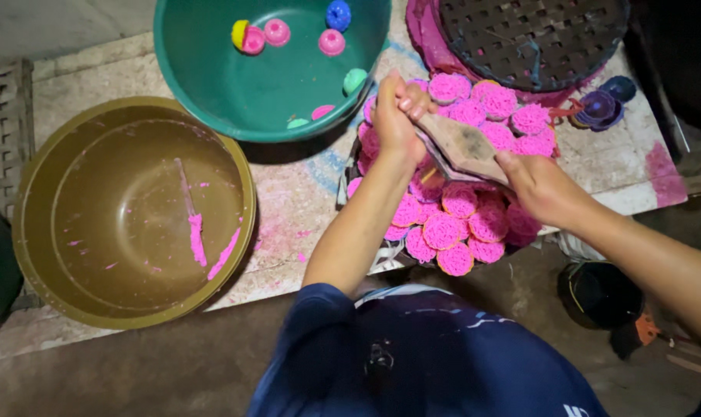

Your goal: The person scoops pink paste into a handheld mold, closes it, and presses the contents into a tray of pink flower-shaped items. They repeat this process multiple times, occasionally adjusting the items in the tray.

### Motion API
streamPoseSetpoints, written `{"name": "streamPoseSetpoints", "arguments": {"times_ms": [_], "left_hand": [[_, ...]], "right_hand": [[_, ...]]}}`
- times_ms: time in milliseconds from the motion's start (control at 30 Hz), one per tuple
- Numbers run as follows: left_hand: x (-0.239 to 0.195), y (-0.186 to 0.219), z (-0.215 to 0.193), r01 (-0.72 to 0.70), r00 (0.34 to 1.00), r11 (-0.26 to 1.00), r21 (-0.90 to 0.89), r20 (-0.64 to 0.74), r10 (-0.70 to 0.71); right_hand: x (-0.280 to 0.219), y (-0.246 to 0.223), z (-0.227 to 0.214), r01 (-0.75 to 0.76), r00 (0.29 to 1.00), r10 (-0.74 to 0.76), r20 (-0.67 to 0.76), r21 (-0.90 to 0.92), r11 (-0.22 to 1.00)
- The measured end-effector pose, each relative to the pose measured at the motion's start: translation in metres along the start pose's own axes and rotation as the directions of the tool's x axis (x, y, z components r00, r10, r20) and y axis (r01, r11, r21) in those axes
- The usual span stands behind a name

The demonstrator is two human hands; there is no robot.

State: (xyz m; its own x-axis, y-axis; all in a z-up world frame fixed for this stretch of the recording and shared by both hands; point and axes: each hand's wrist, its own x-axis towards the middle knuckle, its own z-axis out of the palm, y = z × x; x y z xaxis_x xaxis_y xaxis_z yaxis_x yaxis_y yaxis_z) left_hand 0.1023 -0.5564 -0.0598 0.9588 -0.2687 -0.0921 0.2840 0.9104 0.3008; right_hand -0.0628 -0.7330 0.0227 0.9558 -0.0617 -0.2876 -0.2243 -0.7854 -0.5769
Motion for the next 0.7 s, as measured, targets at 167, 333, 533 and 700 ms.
{"name": "streamPoseSetpoints", "arguments": {"times_ms": [167, 333, 533, 700], "left_hand": [[0.008, -0.014, 0.001, -0.042, 0.999, 0.999, -0.026, -0.029, 0.041], [0.015, 0.01, -0.011, -0.074, 0.974, 0.956, 0.284, 0.225, 0.009], [-0.037, 0.032, -0.07, 0.486, 0.822, 0.529, 0.695, -0.158, -0.547], [-0.058, 0.028, -0.077, 0.196, 0.921, 0.519, 0.832, 0.026, -0.389]], "right_hand": [[0.006, 0.011, -0.005, 0.129, 0.986, -0.138, -0.09, -0.104, 0.986], [0.015, 0.021, -0.002, 0.198, 0.972, -0.19, -0.136, 0.052, 0.979], [0.011, 0.038, -0.001, 0.196, 0.977, -0.172, -0.126, 0.217, 0.956], [0.022, 0.043, -0.001, 0.19, 0.967, -0.145, -0.211, 0.209, 0.959]]}}
